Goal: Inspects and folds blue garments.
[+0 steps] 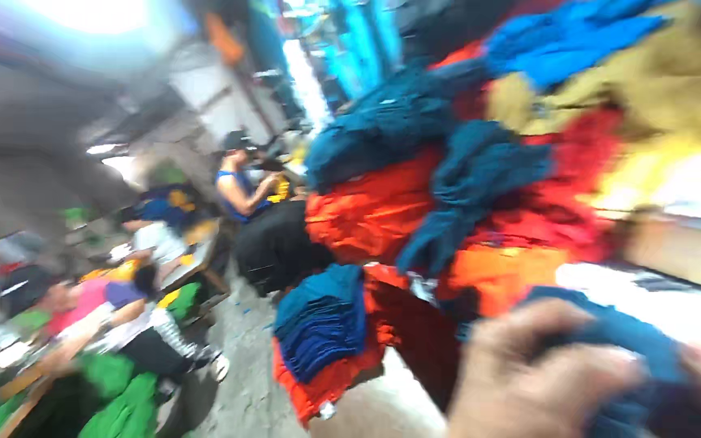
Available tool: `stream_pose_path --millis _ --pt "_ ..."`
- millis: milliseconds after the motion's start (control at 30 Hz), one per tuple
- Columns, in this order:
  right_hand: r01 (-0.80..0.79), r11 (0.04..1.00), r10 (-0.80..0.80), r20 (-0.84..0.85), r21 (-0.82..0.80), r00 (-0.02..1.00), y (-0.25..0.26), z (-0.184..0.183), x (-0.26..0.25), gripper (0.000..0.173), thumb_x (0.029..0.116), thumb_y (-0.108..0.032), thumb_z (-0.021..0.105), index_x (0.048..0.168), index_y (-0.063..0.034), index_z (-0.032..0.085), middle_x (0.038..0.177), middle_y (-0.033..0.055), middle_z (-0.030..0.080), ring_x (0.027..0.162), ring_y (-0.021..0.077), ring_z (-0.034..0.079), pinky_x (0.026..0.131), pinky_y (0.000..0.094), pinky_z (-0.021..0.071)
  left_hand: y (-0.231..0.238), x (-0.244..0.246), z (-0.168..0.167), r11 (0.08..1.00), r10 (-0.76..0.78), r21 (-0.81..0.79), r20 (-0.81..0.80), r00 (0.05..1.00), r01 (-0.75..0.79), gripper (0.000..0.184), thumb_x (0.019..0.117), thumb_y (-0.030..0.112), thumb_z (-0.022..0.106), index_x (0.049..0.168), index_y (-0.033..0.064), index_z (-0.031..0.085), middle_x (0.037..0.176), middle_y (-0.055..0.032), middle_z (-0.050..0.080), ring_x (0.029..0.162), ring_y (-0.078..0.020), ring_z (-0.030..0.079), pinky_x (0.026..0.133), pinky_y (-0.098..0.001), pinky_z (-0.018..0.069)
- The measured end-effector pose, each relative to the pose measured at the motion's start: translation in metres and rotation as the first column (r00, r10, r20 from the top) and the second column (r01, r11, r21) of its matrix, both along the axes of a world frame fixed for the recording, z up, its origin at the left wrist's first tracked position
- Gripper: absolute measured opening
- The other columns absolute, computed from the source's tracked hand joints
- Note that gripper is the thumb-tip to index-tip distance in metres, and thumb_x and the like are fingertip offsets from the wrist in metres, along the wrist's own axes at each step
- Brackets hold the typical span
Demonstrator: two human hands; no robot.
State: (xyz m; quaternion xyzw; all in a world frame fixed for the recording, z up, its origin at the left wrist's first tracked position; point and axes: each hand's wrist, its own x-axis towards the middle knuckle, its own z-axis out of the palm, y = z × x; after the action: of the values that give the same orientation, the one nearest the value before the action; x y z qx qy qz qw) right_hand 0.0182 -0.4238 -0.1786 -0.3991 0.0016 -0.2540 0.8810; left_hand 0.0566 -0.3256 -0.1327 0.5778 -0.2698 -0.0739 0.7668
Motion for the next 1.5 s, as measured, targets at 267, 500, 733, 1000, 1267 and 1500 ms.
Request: stream_pose_path --millis 267,500,733,1000,1267,1500 --pt "0.419 0.897 -0.419 -0.034 0.141 0.908 -0.033 -0.032 0.037 0.032 0.1071 -0.015 0.038 0.091 -0.0185 0.066 0.084 -0.0027 0.069 0.083 0.008 0.069 0.079 0.0254 0.0587 -0.05 0.04 -0.054 0.983 0.12 -0.079 -0.4 0.908 -0.165 0.021 0.0917 0.011 0.049 0.099 0.0071 0.068 0.082 -0.0053 0.071 0.076 -0.0094 0.071 0.069 -0.0287 0.0613" --pt "0.441 0.862 -0.456 -0.005 -0.251 0.89 -0.039 -0.051 0.035 0.012 0.0962 -0.016 0.066 0.108 -0.0186 0.064 0.096 -0.009 0.069 0.085 0.0009 0.066 0.077 0.0174 0.0573 -0.051 0.054 -0.066 0.991 0.084 -0.074 -0.288 0.954 -0.109 0.013 0.0919 0.012 0.057 0.093 0.0103 0.07 0.081 -0.0025 0.07 0.077 -0.007 0.071 0.07 -0.0258 0.0605" --pt "0.483 0.557 -0.6 0.076 -0.676 0.797 -0.039 -0.064 0.034 0.01 0.0962 -0.018 0.066 0.095 -0.0111 0.073 0.087 -0.0036 0.068 0.083 0.0037 0.063 0.073 0.0193 0.0507 -0.055 0.059 -0.07 0.966 0.241 0.127 -0.112 0.964 -0.226 0.019 0.1048 0.022 0.047 0.107 0.0143 0.064 0.09 0.0009 0.07 0.083 -0.0041 0.07 0.071 -0.0231 0.0608" --pt "0.402 0.725 -0.506 -0.037 -0.56 0.862 -0.041 -0.06 0.025 0.013 0.096 -0.019 0.062 0.091 -0.0128 0.073 0.082 -0.0082 0.067 0.081 -0.0013 0.062 0.075 0.0169 0.0508 -0.049 0.052 -0.066 0.954 0.221 0.213 -0.016 0.975 -0.212 0.02 0.0998 0.013 0.05 0.094 0.0118 0.068 0.081 0.0008 0.069 0.075 -0.0039 0.069 0.067 -0.0228 0.0601" --pt "0.31 0.877 -0.37 -0.106 -0.366 0.923 -0.041 -0.052 0.025 0.009 0.0924 -0.012 0.062 0.09 -0.0094 0.07 0.079 -0.0071 0.063 0.07 -0.0057 0.058 0.063 0.0095 0.0482 -0.035 0.05 -0.061 0.913 0.064 0.363 0.323 0.944 -0.186 0.016 0.0974 0.013 0.058 0.094 0.0147 0.073 0.095 0.0074 0.071 0.09 -0.0006 0.068 0.08 -0.0178 0.0575" --pt "0.19 0.944 -0.231 -0.126 -0.269 0.965 -0.041 -0.055 0.022 0.014 0.0925 -0.008 0.061 0.09 -0.0108 0.074 0.077 -0.0057 0.066 0.068 -0.0017 0.06 0.062 0.0127 0.0499 -0.023 0.051 -0.059 0.924 0.066 0.355 0.218 0.974 -0.142 0.016 0.0966 0.012 0.058 0.094 0.0142 0.074 0.091 0.0055 0.072 0.087 -0.0021 0.068 0.079 -0.0206 0.0581"
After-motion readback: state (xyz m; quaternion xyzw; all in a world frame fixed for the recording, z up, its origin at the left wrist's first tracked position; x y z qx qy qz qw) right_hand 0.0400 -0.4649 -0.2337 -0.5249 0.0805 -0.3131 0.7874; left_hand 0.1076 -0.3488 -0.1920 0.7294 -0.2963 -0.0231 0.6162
